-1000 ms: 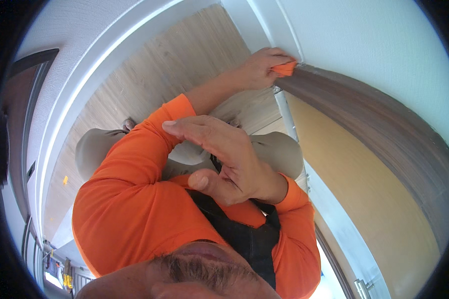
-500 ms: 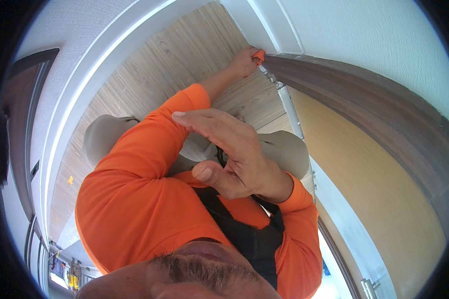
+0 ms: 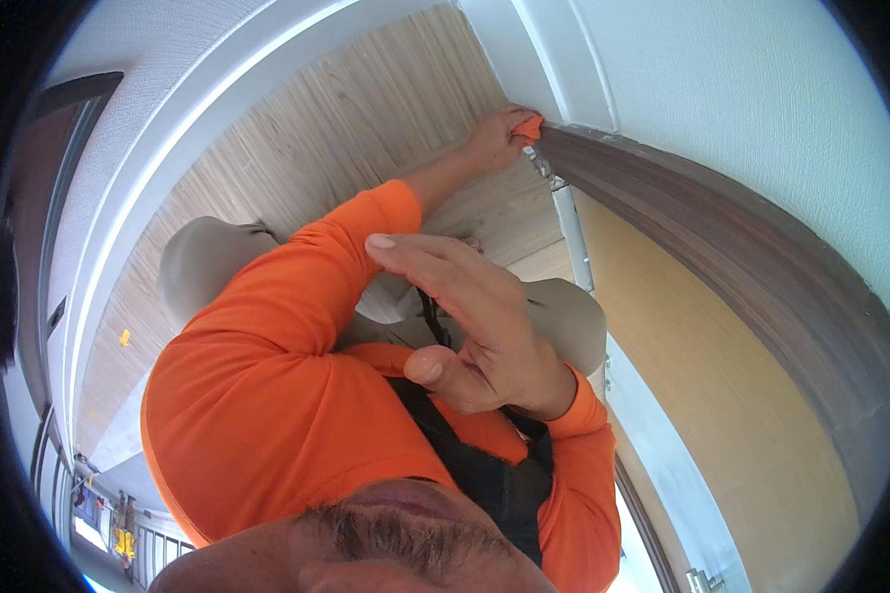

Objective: The person wipes the wall and ceiling trim with an orange cloth, then walks to a kitchen area to rinse the cloth in a sink. After wringing it out, the person returns to the hallway and continues wiping the wall trim.

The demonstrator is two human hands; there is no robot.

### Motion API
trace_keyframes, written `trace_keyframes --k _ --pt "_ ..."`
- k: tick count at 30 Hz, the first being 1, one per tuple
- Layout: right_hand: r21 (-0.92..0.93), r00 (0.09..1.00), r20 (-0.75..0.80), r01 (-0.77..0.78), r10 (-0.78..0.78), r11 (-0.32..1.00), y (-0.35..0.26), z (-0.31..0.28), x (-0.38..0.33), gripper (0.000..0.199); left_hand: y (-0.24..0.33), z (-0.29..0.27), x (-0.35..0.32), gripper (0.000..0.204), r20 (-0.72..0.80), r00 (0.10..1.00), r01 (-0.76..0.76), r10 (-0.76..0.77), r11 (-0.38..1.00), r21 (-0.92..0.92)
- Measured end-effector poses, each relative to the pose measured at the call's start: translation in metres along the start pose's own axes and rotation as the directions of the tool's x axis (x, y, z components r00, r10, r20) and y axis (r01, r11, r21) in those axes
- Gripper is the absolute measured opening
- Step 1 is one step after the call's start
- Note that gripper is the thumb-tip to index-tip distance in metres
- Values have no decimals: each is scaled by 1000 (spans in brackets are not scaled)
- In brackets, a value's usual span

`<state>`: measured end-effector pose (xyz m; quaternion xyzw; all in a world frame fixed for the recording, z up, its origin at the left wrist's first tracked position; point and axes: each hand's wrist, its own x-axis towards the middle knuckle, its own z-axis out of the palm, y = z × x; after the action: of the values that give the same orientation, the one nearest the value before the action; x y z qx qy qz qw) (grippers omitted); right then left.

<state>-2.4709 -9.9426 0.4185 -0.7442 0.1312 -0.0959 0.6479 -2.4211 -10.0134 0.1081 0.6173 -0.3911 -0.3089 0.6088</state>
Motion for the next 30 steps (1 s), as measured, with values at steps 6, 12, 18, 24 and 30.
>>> trace_keyframes --k 6,12,18,24,30 --pt "-17 999 22 -42 42 999 -2 2 8 77 -14 -14 5 29 225 878 413 -423 906 92" --pt "-94 999 42 24 -20 995 2 0 3 86 36 -7 9 14 210 851 494 -481 869 -14" --pt "-124 998 65 31 -23 992 -1 2 16 83 65 6 29 15 -538 797 123 -274 946 -301" --pt "-82 997 74 6 0 997 6 4 20 71 51 25 49 56 -304 852 206 -425 808 -553" --pt "-134 998 46 38 -32 990 7 1 14 70 59 40 59 72 -285 907 180 -311 896 -406"
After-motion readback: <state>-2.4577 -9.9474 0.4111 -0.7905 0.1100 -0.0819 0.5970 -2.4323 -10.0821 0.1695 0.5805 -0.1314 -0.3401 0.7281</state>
